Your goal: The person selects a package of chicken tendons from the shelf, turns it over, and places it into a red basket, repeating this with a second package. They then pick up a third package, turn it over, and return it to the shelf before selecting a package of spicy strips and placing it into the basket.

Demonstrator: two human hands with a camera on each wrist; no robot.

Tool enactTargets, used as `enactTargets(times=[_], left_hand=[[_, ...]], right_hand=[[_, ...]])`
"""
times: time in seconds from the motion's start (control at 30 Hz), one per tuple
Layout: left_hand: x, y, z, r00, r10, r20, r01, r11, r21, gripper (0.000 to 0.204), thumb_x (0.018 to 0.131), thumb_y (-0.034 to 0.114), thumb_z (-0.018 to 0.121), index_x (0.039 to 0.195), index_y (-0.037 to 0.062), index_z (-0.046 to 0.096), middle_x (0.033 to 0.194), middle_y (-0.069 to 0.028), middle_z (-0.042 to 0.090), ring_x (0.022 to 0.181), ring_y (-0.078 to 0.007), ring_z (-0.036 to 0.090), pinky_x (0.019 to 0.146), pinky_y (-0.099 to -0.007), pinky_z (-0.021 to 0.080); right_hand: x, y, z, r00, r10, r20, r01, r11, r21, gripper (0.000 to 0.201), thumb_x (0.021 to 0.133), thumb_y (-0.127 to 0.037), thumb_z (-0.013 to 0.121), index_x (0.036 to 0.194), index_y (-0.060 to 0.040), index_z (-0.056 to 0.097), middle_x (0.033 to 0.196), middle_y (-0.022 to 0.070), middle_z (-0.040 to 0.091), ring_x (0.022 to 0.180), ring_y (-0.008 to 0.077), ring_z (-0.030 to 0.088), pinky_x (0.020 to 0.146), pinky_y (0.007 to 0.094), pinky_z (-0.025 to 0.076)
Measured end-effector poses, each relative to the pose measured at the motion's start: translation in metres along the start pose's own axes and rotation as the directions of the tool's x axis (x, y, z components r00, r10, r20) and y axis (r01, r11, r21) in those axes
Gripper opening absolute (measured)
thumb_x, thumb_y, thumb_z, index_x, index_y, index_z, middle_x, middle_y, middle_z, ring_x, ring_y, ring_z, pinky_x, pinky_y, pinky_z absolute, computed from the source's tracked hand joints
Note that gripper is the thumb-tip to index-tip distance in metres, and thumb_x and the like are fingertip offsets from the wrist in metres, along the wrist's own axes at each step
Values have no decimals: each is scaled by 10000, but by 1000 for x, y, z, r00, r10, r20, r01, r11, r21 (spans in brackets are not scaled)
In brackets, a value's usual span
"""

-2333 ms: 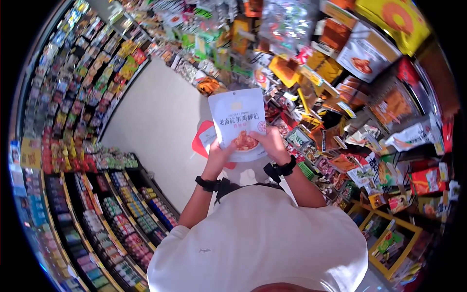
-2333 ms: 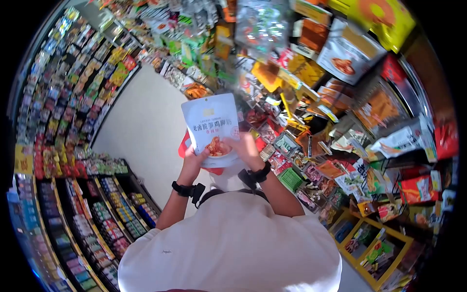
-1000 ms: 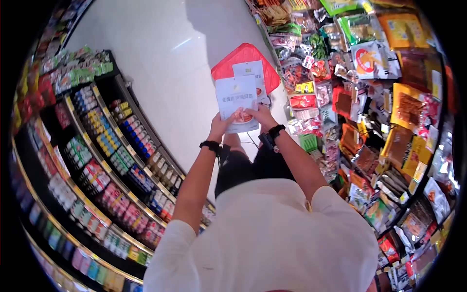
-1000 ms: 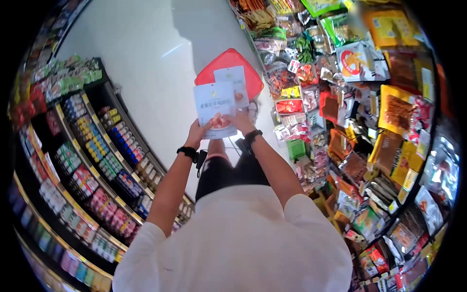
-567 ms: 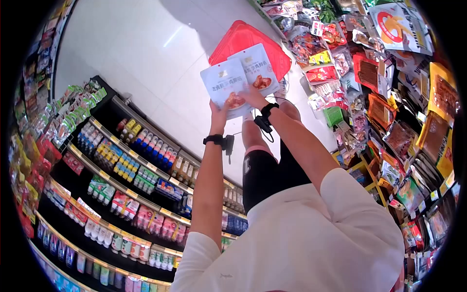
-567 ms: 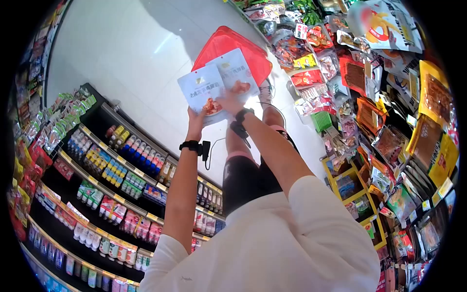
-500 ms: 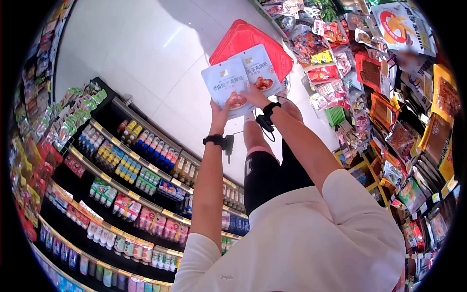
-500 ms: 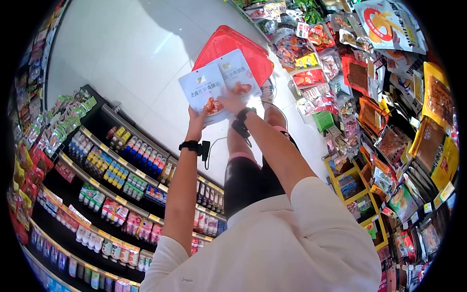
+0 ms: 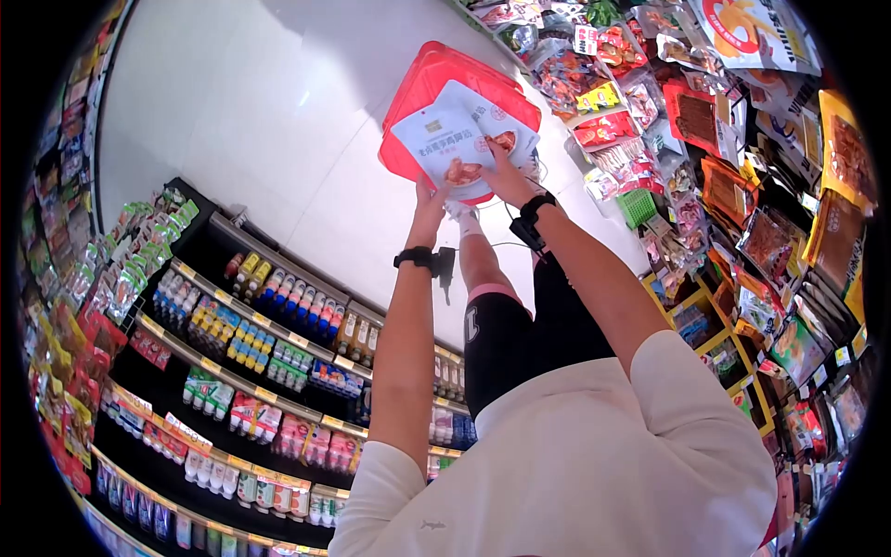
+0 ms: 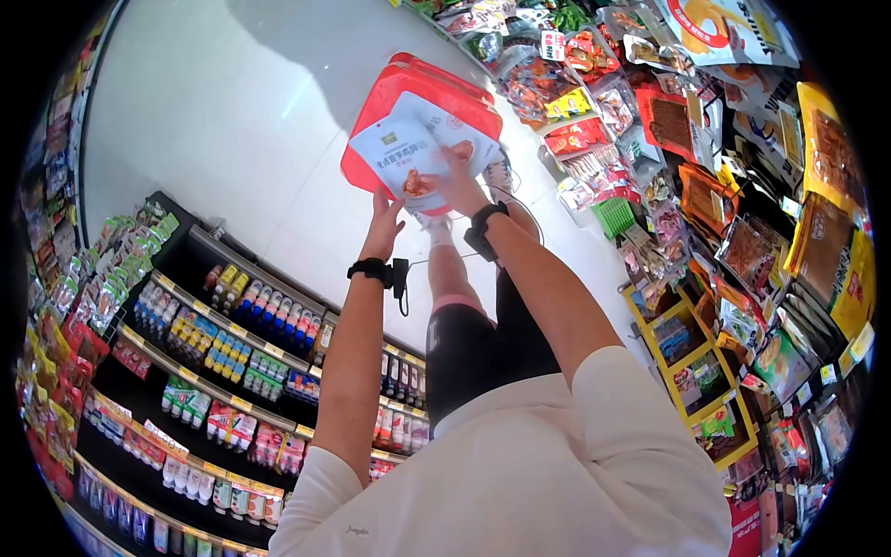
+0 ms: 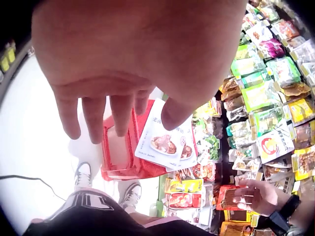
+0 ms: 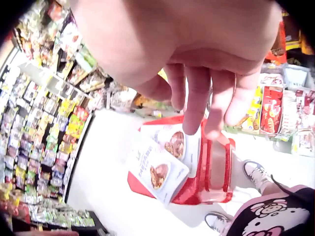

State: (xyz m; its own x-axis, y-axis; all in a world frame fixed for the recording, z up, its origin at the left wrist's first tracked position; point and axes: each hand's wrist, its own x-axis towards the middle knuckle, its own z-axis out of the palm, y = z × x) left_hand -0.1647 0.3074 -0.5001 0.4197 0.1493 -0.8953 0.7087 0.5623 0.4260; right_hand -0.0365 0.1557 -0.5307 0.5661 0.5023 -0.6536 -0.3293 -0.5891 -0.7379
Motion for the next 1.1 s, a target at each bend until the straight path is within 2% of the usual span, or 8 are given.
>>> enactTargets(times=[0.23,0.3,0.47,0.57,0.67,0.77,1.0,1.1], left_hand=[[-10,-7,-2,989,144,-12,-142,985,98,765,925,209,603,1521,2,170,1545,-183,272,1420,-292,281,1160,-385,229],[-24,-16,-7,985,164,-57,-158,983,95,728,934,163,580,1512,-25,180,1562,-205,241,1441,-294,248,1180,-379,192],[-95,-29,-33,971,234,44,-237,943,234,618,969,125,526,1495,-21,236,1538,-212,311,1409,-268,327,1154,-360,261],[-151,-32,-51,994,110,9,-107,947,304,574,975,209,537,1481,56,311,1392,-193,520,1038,-139,568,782,-261,482],[-175,-44,-78,997,73,-11,-59,881,470,595,940,305,594,1438,53,389,812,-5,545,684,-91,457,558,-257,397],[-194,-34,-101,1000,19,17,-24,918,395,632,920,348,610,1472,173,356,1272,-112,569,1181,-255,537,925,-453,435],[-238,37,-60,974,104,202,-192,854,483,586,954,326,535,1474,147,333,1388,-71,520,1263,-280,502,1004,-467,384],[-248,59,-14,926,178,333,-339,781,525,614,955,360,533,1476,110,324,1389,-75,518,1274,-274,496,1017,-463,380]], right_hand=[[-27,-40,-19,997,-2,-78,-20,960,-280,616,835,-155,607,1404,-4,426,1302,262,543,1219,419,503,1031,439,406],[-38,-5,-24,936,-238,-260,35,797,-602,430,831,-150,615,1235,-23,539,1051,214,625,997,409,576,874,457,467],[-97,-35,-69,978,-30,-208,-41,944,-328,298,828,-167,551,1094,-54,622,1041,242,646,983,400,620,843,495,485],[-128,-29,-82,962,-83,-260,-20,929,-371,260,877,-277,545,1014,-88,661,937,215,671,911,391,643,801,474,505],[-151,-24,-91,944,-51,-327,-87,915,-394,287,877,-336,565,1016,-124,699,940,168,698,886,366,666,800,440,524],[-185,-51,-101,904,-84,-419,-28,967,-254,290,830,-283,562,1013,-112,708,953,166,702,900,355,669,826,422,528],[-284,-99,-135,830,-208,-518,163,978,-130,335,874,-251,563,1149,-85,654,952,154,718,899,292,688,839,396,526],[-331,-104,-150,846,-209,-490,393,866,310,345,943,-169,529,1246,-17,594,988,126,710,859,187,692,777,300,541]])
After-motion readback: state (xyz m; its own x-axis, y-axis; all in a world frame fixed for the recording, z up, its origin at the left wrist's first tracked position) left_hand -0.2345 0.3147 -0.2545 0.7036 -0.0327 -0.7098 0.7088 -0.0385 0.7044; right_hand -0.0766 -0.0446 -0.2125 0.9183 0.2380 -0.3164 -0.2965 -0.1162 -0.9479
